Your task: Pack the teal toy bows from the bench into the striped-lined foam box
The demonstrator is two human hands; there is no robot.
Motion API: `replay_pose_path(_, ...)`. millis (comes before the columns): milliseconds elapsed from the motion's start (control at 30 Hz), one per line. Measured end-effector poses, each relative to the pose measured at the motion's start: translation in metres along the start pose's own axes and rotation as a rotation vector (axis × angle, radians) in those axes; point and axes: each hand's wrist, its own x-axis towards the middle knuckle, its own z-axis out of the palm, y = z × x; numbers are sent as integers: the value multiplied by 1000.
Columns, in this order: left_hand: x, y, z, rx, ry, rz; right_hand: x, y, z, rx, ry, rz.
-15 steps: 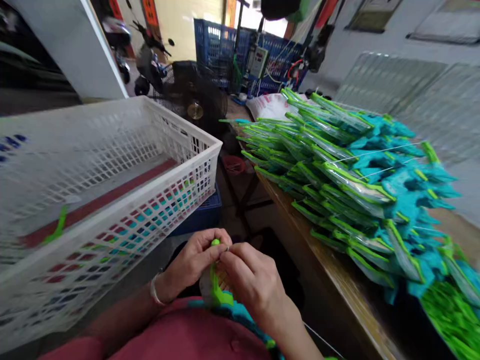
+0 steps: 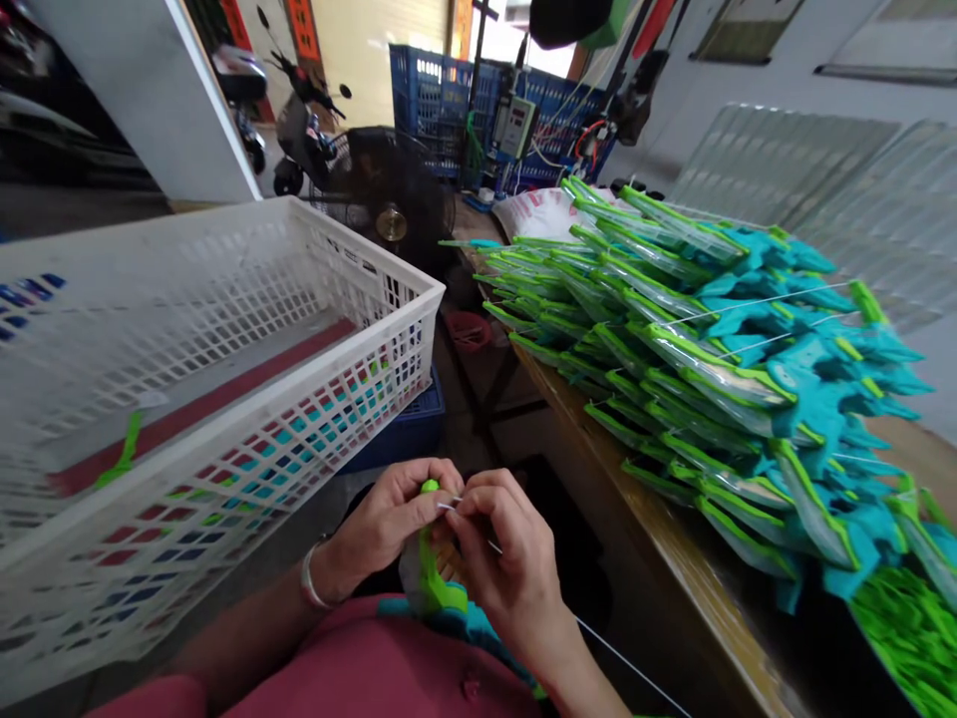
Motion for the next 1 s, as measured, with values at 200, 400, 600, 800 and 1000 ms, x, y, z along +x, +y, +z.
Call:
replay_pose_path(200, -3, -2, -3, 42, -18, 16, -10, -2, 12, 95, 126, 66)
replay_pose_path(400, -4, -4, -2, 2, -11, 25, -9, -4, 13, -6, 179, 45)
replay_pose_path(600, -6, -5, 3, -52, 34, 9, -3, -14, 9, -172, 205, -67)
replay_pose_path(800, -7, -7, 7, -67, 56, -7, -4, -12, 9, -184, 165, -137)
replay_pose_path(1000, -8, -10, 3, -28, 56, 13, -5, -12, 12, -210, 199, -67)
